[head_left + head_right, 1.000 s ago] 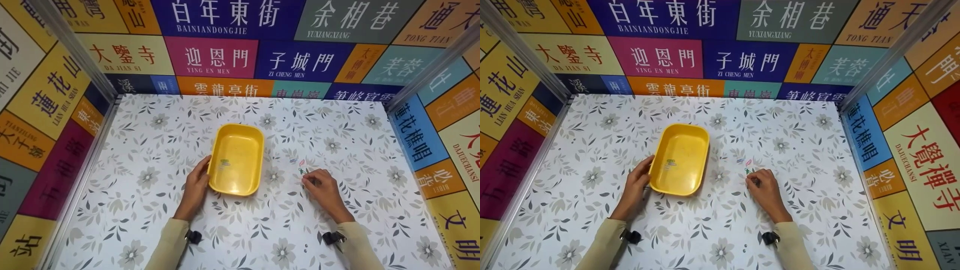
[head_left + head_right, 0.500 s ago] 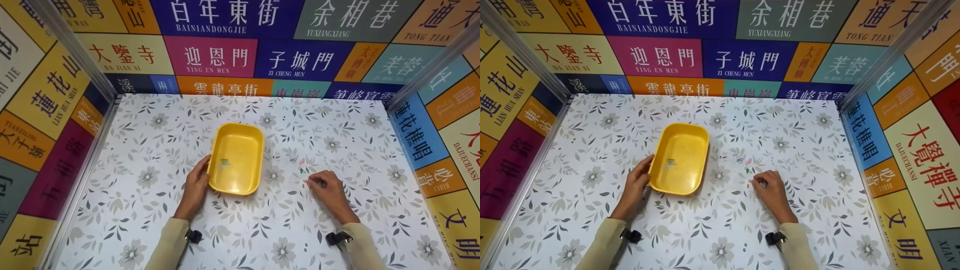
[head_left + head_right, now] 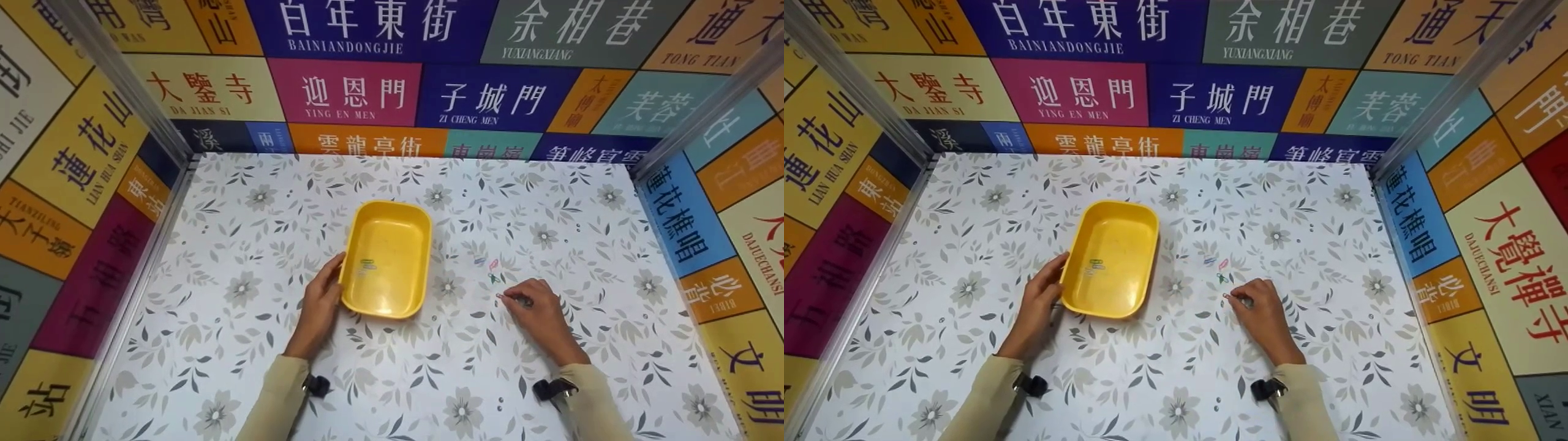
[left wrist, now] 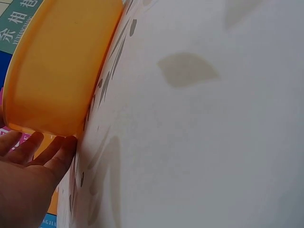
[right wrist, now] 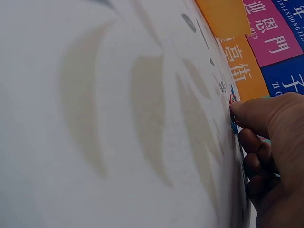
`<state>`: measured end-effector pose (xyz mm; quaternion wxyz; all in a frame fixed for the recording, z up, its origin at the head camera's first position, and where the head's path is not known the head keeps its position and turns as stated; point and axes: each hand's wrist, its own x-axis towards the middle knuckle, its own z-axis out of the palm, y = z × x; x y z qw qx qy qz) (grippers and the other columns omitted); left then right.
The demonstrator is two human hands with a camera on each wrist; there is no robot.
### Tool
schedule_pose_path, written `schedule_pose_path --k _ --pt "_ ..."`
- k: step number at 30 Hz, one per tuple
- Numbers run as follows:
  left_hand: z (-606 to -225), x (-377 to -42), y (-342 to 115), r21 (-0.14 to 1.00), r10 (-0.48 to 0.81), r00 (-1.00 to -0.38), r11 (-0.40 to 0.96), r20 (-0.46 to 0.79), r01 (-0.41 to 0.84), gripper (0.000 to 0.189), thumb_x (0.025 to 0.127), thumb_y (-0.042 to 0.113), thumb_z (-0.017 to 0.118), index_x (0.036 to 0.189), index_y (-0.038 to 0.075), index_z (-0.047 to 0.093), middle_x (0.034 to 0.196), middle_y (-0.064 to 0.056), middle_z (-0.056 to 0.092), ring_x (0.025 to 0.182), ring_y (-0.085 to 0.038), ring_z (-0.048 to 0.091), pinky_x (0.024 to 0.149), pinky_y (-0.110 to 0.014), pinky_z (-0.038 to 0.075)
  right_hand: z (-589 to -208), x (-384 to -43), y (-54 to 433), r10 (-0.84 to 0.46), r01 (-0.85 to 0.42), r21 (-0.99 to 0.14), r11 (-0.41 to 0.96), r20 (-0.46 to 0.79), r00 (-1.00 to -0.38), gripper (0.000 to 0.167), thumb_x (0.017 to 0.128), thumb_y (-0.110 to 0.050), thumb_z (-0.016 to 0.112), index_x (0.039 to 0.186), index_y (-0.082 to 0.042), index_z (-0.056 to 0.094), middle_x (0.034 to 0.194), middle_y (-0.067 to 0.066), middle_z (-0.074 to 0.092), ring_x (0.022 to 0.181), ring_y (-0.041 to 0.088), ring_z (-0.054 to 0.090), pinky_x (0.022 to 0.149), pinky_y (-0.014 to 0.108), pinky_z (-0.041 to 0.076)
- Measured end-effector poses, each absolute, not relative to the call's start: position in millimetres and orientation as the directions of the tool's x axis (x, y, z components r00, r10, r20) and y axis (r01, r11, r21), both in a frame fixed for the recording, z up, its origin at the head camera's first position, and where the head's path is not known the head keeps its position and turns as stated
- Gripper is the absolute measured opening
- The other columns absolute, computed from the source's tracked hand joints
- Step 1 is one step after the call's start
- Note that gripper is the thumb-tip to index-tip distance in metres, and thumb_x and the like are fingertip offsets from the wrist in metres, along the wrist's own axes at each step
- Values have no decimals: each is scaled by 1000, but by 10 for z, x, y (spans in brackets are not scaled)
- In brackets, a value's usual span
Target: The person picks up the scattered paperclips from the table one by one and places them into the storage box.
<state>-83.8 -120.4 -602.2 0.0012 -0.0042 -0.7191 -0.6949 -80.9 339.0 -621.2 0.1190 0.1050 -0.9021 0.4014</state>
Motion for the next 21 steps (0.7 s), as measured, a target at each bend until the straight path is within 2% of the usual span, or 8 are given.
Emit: schedule_pose_path --k 10,15,21 --pt "-6020 -847 -1200 999 2 -1000 38 -1 -1 61 108 0 51 165 19 52 167 -2 53 154 -22 50 130 -41 38 -6210 -789 3378 -103 -326 -696 640 343 -934 15 87 3 90 94 -9 83 93 0 73 93 16 58 84 16 43" --pt "-6025 -848 -1200 998 3 -1000 54 21 21 59 108 0 51 165 15 52 167 -5 53 154 -24 50 129 -40 38 -6198 -768 3366 -82 -305 -711 633 329 -941 16 87 3 88 95 -10 83 94 0 73 94 16 58 85 15 43" --pt "-6023 -838 -1212 998 3 -1000 54 20 20 60 108 0 51 165 18 52 166 -4 54 153 -24 51 129 -42 39 -6199 -762 3367 -66 -282 -724 629 311 -948 18 87 2 89 94 -13 84 94 -2 73 94 15 58 85 17 43"
